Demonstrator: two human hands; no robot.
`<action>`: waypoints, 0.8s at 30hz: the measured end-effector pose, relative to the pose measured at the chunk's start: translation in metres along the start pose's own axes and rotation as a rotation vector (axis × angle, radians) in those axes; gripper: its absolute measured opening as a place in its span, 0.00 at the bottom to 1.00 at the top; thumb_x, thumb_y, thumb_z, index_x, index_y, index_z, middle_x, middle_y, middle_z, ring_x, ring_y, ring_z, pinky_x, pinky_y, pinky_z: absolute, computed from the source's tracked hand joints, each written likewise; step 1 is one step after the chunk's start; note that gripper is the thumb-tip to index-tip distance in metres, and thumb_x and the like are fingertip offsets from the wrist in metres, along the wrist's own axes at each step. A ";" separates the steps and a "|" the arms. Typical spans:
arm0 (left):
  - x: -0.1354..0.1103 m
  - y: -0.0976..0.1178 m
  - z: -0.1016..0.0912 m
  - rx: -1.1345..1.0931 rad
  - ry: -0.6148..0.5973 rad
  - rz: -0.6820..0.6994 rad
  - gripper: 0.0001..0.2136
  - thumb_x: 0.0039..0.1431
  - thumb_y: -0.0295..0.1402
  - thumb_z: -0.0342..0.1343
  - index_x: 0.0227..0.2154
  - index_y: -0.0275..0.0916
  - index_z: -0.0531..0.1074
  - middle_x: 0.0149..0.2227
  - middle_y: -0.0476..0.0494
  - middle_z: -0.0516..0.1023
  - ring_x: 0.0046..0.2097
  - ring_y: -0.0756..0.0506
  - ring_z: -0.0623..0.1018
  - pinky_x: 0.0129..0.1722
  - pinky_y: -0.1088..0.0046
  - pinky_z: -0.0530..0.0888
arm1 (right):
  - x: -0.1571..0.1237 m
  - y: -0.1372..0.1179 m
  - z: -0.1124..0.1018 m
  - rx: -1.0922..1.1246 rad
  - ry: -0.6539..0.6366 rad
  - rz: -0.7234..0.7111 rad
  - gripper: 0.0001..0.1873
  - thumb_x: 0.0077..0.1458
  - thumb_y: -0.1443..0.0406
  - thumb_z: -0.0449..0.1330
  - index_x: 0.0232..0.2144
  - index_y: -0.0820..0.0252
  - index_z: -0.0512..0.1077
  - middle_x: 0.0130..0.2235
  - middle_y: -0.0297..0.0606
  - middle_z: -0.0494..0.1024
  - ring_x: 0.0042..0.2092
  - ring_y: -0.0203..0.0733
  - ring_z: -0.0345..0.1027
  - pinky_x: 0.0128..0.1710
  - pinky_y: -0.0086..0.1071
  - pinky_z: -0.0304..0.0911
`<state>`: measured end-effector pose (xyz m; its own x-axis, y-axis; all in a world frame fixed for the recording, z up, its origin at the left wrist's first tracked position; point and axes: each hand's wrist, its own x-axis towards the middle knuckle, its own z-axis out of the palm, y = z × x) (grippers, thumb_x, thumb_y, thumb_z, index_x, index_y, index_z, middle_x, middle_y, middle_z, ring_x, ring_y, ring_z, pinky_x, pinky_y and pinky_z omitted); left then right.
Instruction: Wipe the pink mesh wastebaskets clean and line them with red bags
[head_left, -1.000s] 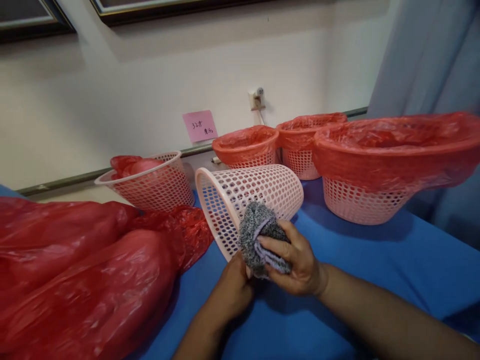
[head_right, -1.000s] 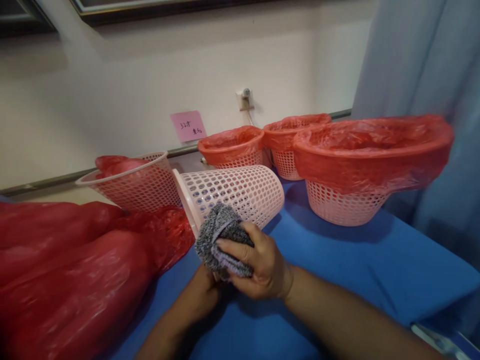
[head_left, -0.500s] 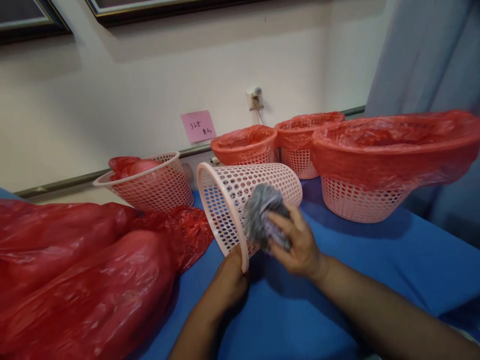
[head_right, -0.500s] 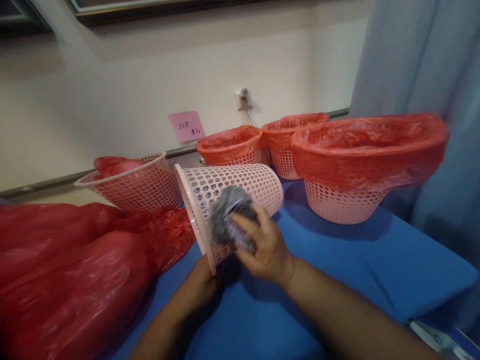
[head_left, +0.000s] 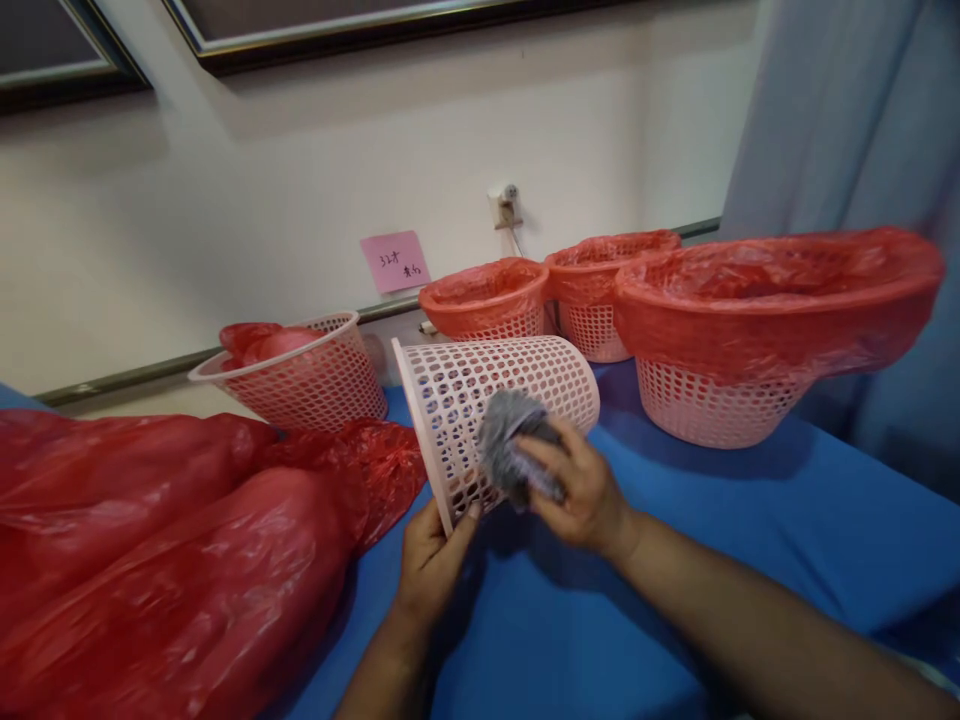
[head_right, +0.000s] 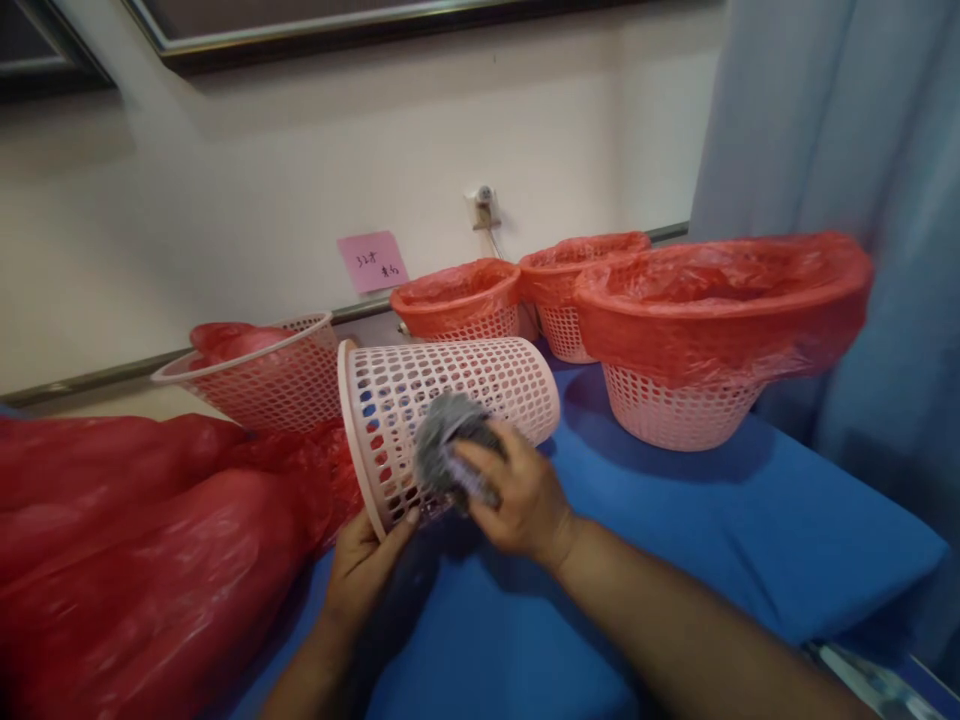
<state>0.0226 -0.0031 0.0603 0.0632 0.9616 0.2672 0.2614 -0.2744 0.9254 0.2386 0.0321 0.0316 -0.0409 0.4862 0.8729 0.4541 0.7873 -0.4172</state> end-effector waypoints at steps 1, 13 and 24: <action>0.000 -0.001 0.000 -0.031 0.032 -0.007 0.23 0.60 0.49 0.64 0.49 0.35 0.81 0.48 0.36 0.86 0.53 0.33 0.83 0.57 0.55 0.79 | 0.004 0.013 -0.002 -0.037 0.091 0.128 0.29 0.56 0.66 0.61 0.60 0.51 0.72 0.60 0.47 0.71 0.60 0.54 0.71 0.60 0.50 0.71; 0.000 -0.008 0.000 0.285 -0.177 0.234 0.16 0.66 0.43 0.55 0.44 0.40 0.83 0.45 0.40 0.86 0.44 0.38 0.84 0.49 0.59 0.81 | -0.001 -0.006 0.005 0.014 0.035 -0.076 0.31 0.56 0.64 0.62 0.62 0.53 0.70 0.62 0.49 0.68 0.59 0.53 0.71 0.57 0.47 0.73; 0.000 -0.012 0.003 0.374 -0.231 0.224 0.17 0.67 0.35 0.53 0.54 0.43 0.78 0.55 0.41 0.82 0.59 0.36 0.79 0.64 0.55 0.73 | 0.024 0.079 -0.011 -0.104 0.304 0.699 0.27 0.55 0.61 0.59 0.56 0.57 0.75 0.48 0.46 0.78 0.50 0.54 0.76 0.56 0.54 0.72</action>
<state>0.0227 -0.0001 0.0485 0.3585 0.8684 0.3427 0.5421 -0.4925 0.6809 0.2830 0.1015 0.0223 0.5260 0.7204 0.4520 0.3661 0.2879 -0.8849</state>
